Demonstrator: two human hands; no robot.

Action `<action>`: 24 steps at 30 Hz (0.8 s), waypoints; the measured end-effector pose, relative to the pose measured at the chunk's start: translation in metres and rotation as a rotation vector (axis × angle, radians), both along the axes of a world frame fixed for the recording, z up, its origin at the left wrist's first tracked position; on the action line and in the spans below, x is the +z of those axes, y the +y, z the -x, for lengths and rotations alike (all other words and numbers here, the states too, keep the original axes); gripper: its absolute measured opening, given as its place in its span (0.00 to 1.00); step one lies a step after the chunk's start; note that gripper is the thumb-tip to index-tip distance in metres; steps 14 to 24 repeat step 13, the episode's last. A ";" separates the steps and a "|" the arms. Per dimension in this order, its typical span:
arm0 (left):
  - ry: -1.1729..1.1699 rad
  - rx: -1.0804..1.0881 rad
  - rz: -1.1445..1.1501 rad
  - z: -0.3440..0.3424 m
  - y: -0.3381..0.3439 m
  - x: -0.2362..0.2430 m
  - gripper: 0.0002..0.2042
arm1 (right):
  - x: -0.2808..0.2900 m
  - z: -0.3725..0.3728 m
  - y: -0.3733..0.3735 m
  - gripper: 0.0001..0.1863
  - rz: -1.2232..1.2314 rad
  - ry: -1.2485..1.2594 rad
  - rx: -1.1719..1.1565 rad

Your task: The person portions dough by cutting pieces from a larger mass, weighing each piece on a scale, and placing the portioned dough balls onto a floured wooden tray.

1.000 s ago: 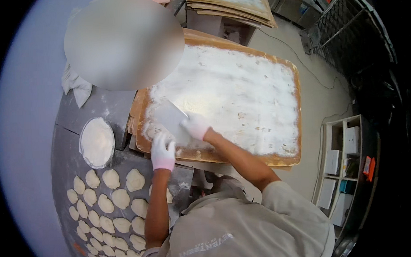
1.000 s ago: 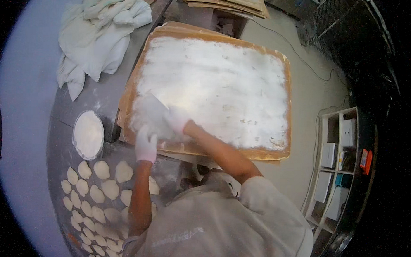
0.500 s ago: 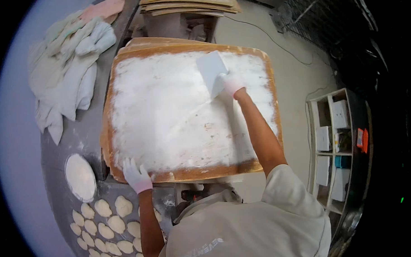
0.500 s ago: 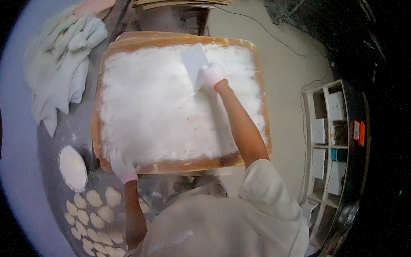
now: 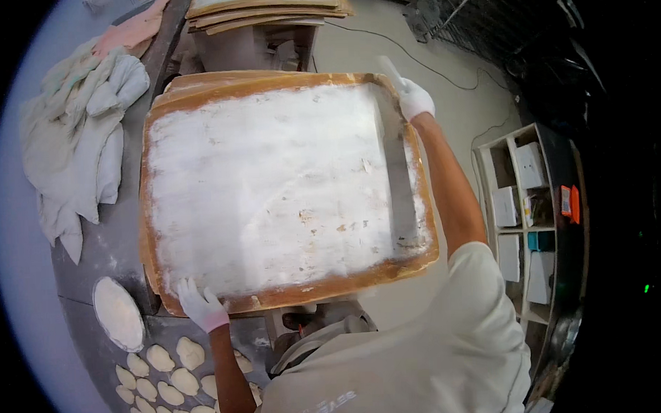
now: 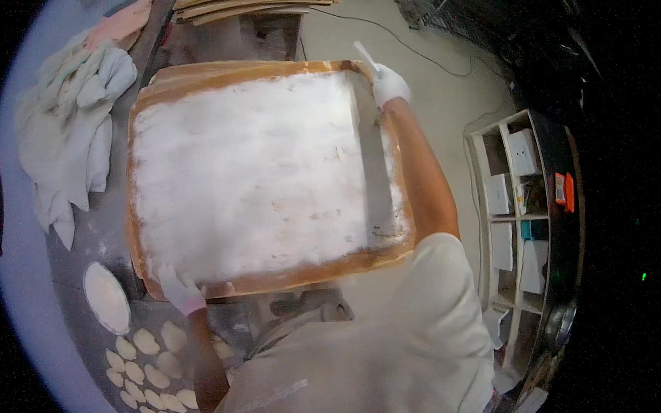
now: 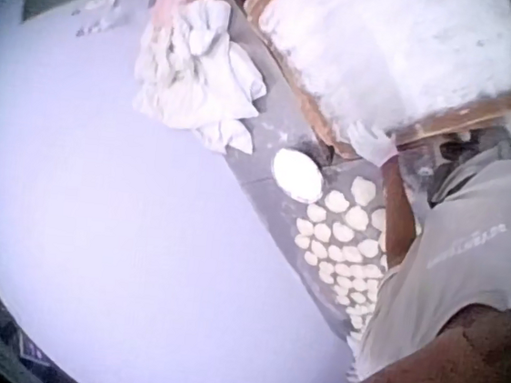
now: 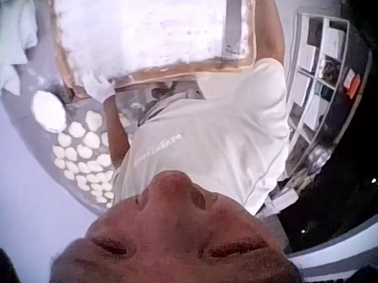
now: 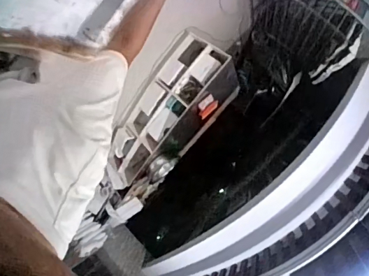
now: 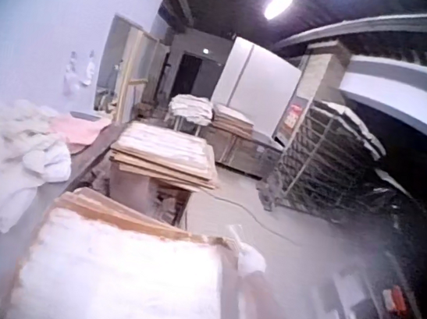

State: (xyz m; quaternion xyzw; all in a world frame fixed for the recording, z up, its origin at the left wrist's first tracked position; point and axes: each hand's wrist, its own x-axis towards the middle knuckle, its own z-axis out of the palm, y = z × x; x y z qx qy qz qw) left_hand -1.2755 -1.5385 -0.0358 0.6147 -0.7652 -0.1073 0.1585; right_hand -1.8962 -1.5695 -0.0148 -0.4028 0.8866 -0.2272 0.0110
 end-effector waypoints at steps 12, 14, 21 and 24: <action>-0.066 0.039 0.000 -0.012 0.018 0.005 0.21 | -0.003 -0.150 0.203 0.17 -0.158 0.251 0.373; -0.054 0.037 0.019 -0.016 0.020 0.004 0.21 | -0.001 -0.169 0.226 0.16 -0.169 0.243 0.384; -0.054 0.037 0.019 -0.016 0.020 0.004 0.21 | -0.001 -0.169 0.226 0.16 -0.169 0.243 0.384; -0.054 0.037 0.019 -0.016 0.020 0.004 0.21 | -0.001 -0.169 0.226 0.16 -0.169 0.243 0.384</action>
